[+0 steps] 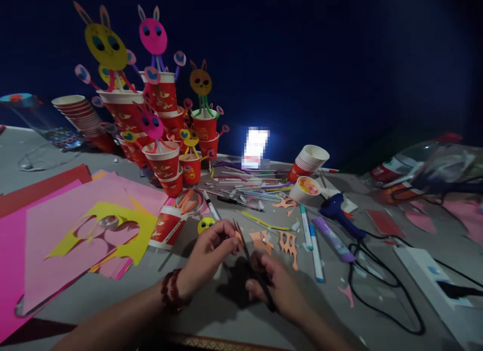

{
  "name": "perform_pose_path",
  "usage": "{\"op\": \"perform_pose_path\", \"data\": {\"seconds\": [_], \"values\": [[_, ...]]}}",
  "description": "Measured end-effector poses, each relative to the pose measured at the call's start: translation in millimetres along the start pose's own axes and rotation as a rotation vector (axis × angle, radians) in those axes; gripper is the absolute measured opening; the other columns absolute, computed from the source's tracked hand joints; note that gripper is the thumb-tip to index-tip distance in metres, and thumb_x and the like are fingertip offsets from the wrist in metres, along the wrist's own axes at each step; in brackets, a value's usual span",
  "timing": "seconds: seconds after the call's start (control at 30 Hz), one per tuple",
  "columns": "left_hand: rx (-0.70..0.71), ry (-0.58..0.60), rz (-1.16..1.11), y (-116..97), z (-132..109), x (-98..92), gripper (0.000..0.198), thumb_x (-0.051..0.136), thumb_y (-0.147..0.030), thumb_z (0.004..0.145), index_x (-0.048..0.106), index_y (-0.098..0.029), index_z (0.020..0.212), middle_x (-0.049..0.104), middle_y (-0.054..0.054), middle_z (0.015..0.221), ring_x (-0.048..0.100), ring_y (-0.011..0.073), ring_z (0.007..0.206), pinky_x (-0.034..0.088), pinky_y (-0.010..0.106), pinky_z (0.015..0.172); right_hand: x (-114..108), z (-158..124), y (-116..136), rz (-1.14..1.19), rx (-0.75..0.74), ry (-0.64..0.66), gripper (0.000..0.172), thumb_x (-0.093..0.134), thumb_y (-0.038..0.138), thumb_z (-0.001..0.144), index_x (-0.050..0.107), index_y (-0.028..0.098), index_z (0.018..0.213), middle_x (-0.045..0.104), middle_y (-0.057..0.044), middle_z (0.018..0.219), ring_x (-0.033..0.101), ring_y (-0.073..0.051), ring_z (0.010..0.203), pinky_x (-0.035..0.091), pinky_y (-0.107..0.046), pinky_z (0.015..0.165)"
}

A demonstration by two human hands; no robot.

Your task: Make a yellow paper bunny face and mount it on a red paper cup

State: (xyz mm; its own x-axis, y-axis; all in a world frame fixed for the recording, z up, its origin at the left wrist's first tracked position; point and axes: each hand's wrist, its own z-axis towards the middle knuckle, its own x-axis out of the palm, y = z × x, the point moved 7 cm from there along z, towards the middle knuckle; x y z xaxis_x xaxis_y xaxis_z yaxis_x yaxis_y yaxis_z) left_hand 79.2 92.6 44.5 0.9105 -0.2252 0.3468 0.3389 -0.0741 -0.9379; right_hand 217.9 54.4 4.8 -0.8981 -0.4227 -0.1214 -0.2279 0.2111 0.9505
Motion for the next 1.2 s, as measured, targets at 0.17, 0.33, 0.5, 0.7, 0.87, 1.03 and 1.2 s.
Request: {"op": "perform_pose_path", "data": {"seconds": [0.17, 0.33, 0.5, 0.7, 0.87, 1.03, 1.2], "values": [[-0.007, 0.016, 0.011, -1.1, 1.6, 0.7, 0.021, 0.067, -0.033, 0.084, 0.054, -0.017, 0.076, 0.056, 0.000, 0.075, 0.051, 0.0125, 0.066, 0.042, 0.024, 0.064, 1.2, 1.6, -2.7, 0.009, 0.015, 0.013, 0.035, 0.073, 0.043, 0.070, 0.044, 0.023, 0.069, 0.050, 0.006, 0.057, 0.051, -0.012, 0.051, 0.037, -0.022, 0.048], [0.000, 0.012, 0.015, 0.2, 1.1, 0.3, 0.021, 0.067, -0.032, 0.084, 0.053, -0.018, 0.077, 0.055, 0.000, 0.075, 0.051, 0.0122, 0.065, 0.042, 0.024, 0.064, 3.6, 1.4, -5.4, 0.061, 0.030, 0.017, 0.039, 0.074, 0.045, 0.070, 0.042, 0.023, 0.067, 0.048, 0.008, 0.053, 0.049, -0.010, 0.048, 0.035, -0.021, 0.047], [-0.027, -0.001, 0.030, 3.1, 0.0, -0.5, 0.023, 0.068, -0.036, 0.083, 0.053, -0.018, 0.077, 0.056, 0.000, 0.076, 0.051, 0.0124, 0.066, 0.043, 0.024, 0.065, 6.5, 0.1, -4.3, 0.136, 0.057, 0.023, 0.035, 0.073, 0.041, 0.071, 0.043, 0.023, 0.068, 0.051, 0.008, 0.052, 0.050, -0.010, 0.046, 0.035, -0.020, 0.046], [-0.029, -0.010, 0.023, 3.2, 0.1, -0.2, 0.025, 0.069, -0.036, 0.082, 0.053, -0.018, 0.076, 0.056, -0.001, 0.074, 0.051, 0.0120, 0.064, 0.043, 0.024, 0.064, 6.9, 0.9, -4.3, 0.127, 0.060, 0.019, 0.035, 0.073, 0.039, 0.071, 0.043, 0.023, 0.068, 0.050, 0.008, 0.052, 0.049, -0.010, 0.045, 0.035, -0.020, 0.045], [-0.010, 0.002, 0.002, 3.5, -0.1, 0.1, 0.021, 0.068, -0.033, 0.084, 0.054, -0.018, 0.077, 0.056, -0.001, 0.076, 0.051, 0.0117, 0.066, 0.043, 0.024, 0.065, 7.1, 1.0, -4.1, 0.093, 0.042, 0.008, 0.036, 0.071, 0.038, 0.072, 0.039, 0.023, 0.066, 0.046, 0.009, 0.052, 0.048, -0.010, 0.046, 0.035, -0.020, 0.045], [-0.009, 0.006, -0.004, 4.8, -1.1, -0.6, 0.019, 0.066, -0.030, 0.085, 0.054, -0.018, 0.079, 0.056, 0.000, 0.078, 0.051, 0.0114, 0.066, 0.042, 0.024, 0.065, 5.5, 0.7, -3.1, 0.042, 0.034, -0.001, 0.036, 0.071, 0.039, 0.072, 0.039, 0.024, 0.066, 0.045, 0.008, 0.053, 0.048, -0.011, 0.048, 0.035, -0.021, 0.046], [-0.008, 0.013, 0.006, 2.7, -1.0, 0.9, 0.019, 0.066, -0.030, 0.086, 0.054, -0.017, 0.078, 0.056, -0.001, 0.075, 0.051, 0.0115, 0.066, 0.042, 0.024, 0.065, 5.0, 1.3, -3.3, 0.029, 0.032, -0.001, 0.035, 0.070, 0.040, 0.073, 0.039, 0.024, 0.066, 0.043, 0.008, 0.054, 0.049, -0.012, 0.048, 0.035, -0.022, 0.046]]}}
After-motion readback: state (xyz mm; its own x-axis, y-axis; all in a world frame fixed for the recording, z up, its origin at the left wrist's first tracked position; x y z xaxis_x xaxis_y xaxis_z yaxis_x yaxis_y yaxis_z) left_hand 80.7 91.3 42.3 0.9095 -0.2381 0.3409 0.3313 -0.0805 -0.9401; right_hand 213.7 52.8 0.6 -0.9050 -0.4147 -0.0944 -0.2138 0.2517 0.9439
